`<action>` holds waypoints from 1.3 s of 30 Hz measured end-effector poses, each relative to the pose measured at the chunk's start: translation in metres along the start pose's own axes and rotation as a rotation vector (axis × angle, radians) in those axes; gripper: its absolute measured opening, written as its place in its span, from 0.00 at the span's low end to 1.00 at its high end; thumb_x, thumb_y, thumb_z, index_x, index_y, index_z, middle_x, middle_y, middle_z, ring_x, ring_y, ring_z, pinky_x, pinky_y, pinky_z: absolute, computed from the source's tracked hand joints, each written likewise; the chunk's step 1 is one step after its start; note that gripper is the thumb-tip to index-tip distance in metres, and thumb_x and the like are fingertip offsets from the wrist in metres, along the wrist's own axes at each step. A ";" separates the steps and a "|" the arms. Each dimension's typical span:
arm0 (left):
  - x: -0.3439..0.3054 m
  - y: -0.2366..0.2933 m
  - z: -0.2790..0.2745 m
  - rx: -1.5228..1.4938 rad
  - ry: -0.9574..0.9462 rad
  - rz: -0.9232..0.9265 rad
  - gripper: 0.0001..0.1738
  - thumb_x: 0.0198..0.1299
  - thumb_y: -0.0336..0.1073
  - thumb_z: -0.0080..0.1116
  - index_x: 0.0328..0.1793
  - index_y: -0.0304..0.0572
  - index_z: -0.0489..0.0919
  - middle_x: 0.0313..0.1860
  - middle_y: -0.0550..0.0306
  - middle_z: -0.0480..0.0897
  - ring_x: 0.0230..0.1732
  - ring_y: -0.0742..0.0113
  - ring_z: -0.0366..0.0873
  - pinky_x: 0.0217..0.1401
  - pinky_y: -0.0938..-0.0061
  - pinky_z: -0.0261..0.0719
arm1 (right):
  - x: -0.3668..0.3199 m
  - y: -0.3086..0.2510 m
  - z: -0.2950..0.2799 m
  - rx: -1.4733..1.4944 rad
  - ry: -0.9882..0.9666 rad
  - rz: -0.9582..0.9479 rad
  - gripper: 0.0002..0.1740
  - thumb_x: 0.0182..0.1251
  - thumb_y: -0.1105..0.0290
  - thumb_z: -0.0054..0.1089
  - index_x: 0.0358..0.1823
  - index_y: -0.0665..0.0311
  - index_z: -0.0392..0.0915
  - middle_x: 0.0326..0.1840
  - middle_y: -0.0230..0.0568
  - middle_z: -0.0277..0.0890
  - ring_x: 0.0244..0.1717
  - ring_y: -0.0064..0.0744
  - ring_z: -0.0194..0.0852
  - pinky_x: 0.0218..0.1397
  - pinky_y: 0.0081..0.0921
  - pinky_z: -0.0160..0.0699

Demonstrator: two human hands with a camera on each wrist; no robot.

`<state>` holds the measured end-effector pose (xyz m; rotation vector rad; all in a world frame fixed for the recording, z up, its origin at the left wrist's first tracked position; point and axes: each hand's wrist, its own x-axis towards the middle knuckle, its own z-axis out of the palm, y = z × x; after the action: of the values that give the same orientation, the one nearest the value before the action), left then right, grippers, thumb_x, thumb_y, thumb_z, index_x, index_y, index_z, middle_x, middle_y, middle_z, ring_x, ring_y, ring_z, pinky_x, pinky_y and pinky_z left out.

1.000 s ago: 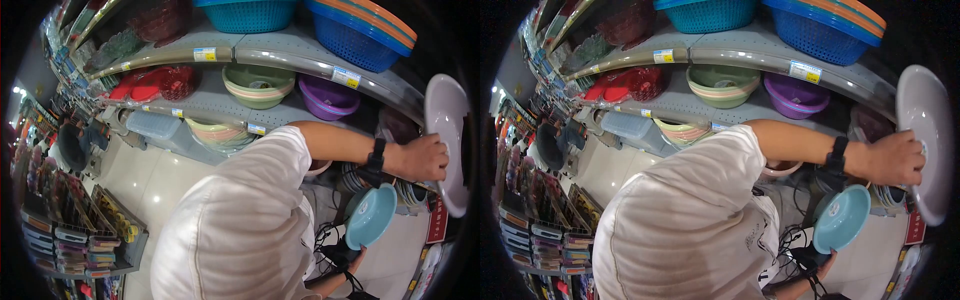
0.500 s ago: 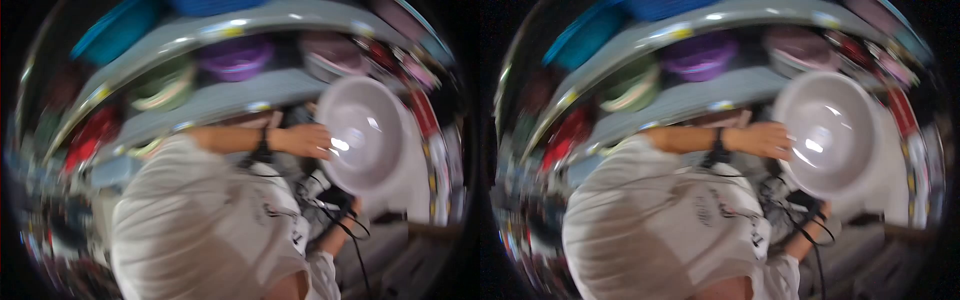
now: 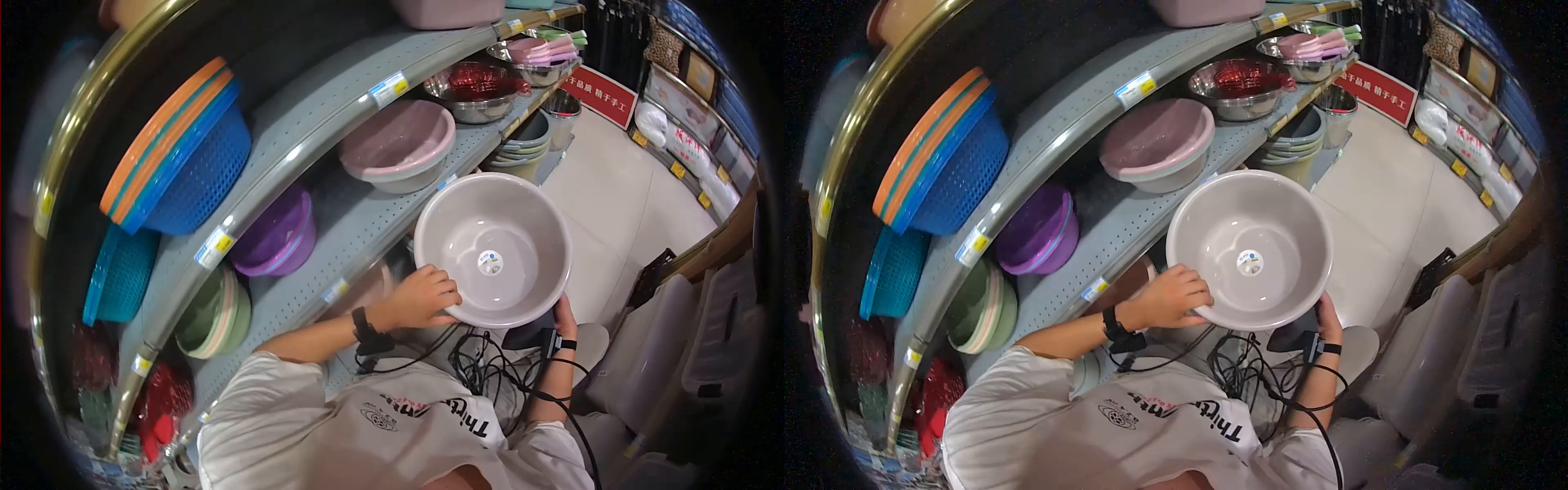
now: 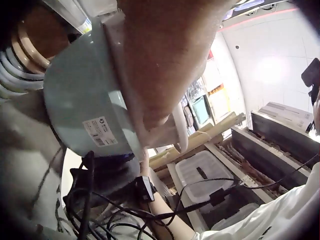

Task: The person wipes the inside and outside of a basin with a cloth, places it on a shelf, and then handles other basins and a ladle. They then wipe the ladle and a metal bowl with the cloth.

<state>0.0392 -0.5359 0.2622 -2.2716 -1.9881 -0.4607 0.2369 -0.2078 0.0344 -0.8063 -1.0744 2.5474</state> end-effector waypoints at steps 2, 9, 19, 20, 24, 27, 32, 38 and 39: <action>0.002 0.001 0.004 0.011 -0.048 -0.021 0.20 0.52 0.49 0.71 0.46 0.50 0.81 0.42 0.63 0.79 0.49 0.62 0.77 0.55 0.64 0.72 | 0.001 0.002 -0.007 -0.007 0.016 0.054 0.31 0.79 0.49 0.51 0.68 0.68 0.76 0.62 0.43 0.82 0.59 0.38 0.81 0.67 0.34 0.79; 0.006 0.003 0.020 -0.038 -0.059 -0.042 0.15 0.54 0.43 0.65 0.48 0.53 0.81 0.42 0.64 0.79 0.48 0.62 0.78 0.53 0.64 0.73 | 0.018 0.016 -0.037 -0.115 0.043 0.024 0.33 0.79 0.48 0.52 0.71 0.68 0.74 0.66 0.45 0.80 0.62 0.38 0.79 0.68 0.33 0.78; 0.003 -0.003 0.019 -0.039 -0.109 -0.053 0.19 0.45 0.33 0.67 0.47 0.54 0.85 0.45 0.67 0.85 0.49 0.63 0.80 0.55 0.65 0.73 | -0.026 -0.025 0.031 -0.126 0.005 -0.010 0.24 0.81 0.59 0.52 0.65 0.72 0.77 0.59 0.41 0.84 0.53 0.28 0.84 0.59 0.27 0.84; 0.004 -0.009 0.016 0.003 -0.054 -0.049 0.15 0.49 0.34 0.65 0.46 0.54 0.85 0.43 0.67 0.85 0.48 0.64 0.80 0.54 0.65 0.74 | -0.026 -0.025 0.031 -0.045 -0.087 -0.024 0.23 0.81 0.60 0.53 0.64 0.73 0.78 0.57 0.41 0.85 0.52 0.27 0.84 0.58 0.27 0.85; 0.005 -0.029 -0.002 -0.105 0.139 -0.087 0.08 0.52 0.29 0.64 0.40 0.46 0.85 0.37 0.61 0.86 0.43 0.58 0.81 0.52 0.63 0.75 | -0.025 -0.029 0.036 -0.132 -0.227 -0.103 0.20 0.78 0.62 0.59 0.59 0.72 0.81 0.51 0.39 0.87 0.50 0.26 0.84 0.58 0.26 0.83; 0.006 -0.033 -0.005 -0.318 0.437 -0.181 0.08 0.51 0.24 0.63 0.39 0.39 0.83 0.35 0.53 0.85 0.39 0.52 0.81 0.50 0.60 0.76 | -0.024 -0.030 0.033 -0.135 -0.211 -0.059 0.21 0.76 0.60 0.62 0.57 0.72 0.83 0.49 0.38 0.87 0.47 0.26 0.84 0.56 0.25 0.83; 0.013 -0.038 -0.013 -0.374 0.446 -0.389 0.10 0.51 0.26 0.64 0.41 0.38 0.83 0.36 0.51 0.85 0.41 0.51 0.81 0.51 0.59 0.76 | -0.023 -0.033 0.036 -0.153 -0.185 -0.067 0.21 0.75 0.61 0.63 0.57 0.71 0.83 0.48 0.37 0.87 0.46 0.26 0.85 0.56 0.26 0.83; 0.023 -0.030 0.007 -0.093 -0.105 -0.040 0.10 0.52 0.34 0.65 0.43 0.50 0.85 0.41 0.61 0.85 0.49 0.58 0.80 0.57 0.61 0.71 | -0.027 -0.029 0.036 0.022 -0.213 -0.072 0.21 0.74 0.62 0.60 0.58 0.72 0.83 0.53 0.40 0.87 0.51 0.28 0.85 0.61 0.28 0.82; 0.022 -0.030 0.007 -0.099 -0.107 -0.052 0.11 0.52 0.34 0.65 0.43 0.50 0.85 0.41 0.62 0.84 0.49 0.58 0.80 0.57 0.62 0.70 | -0.025 -0.028 0.033 0.023 -0.230 -0.059 0.21 0.74 0.62 0.60 0.59 0.72 0.83 0.55 0.41 0.86 0.52 0.29 0.84 0.62 0.28 0.82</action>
<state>0.0139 -0.5081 0.2578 -2.3545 -2.1246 -0.4613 0.2387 -0.2178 0.0832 -0.4755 -1.1137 2.6446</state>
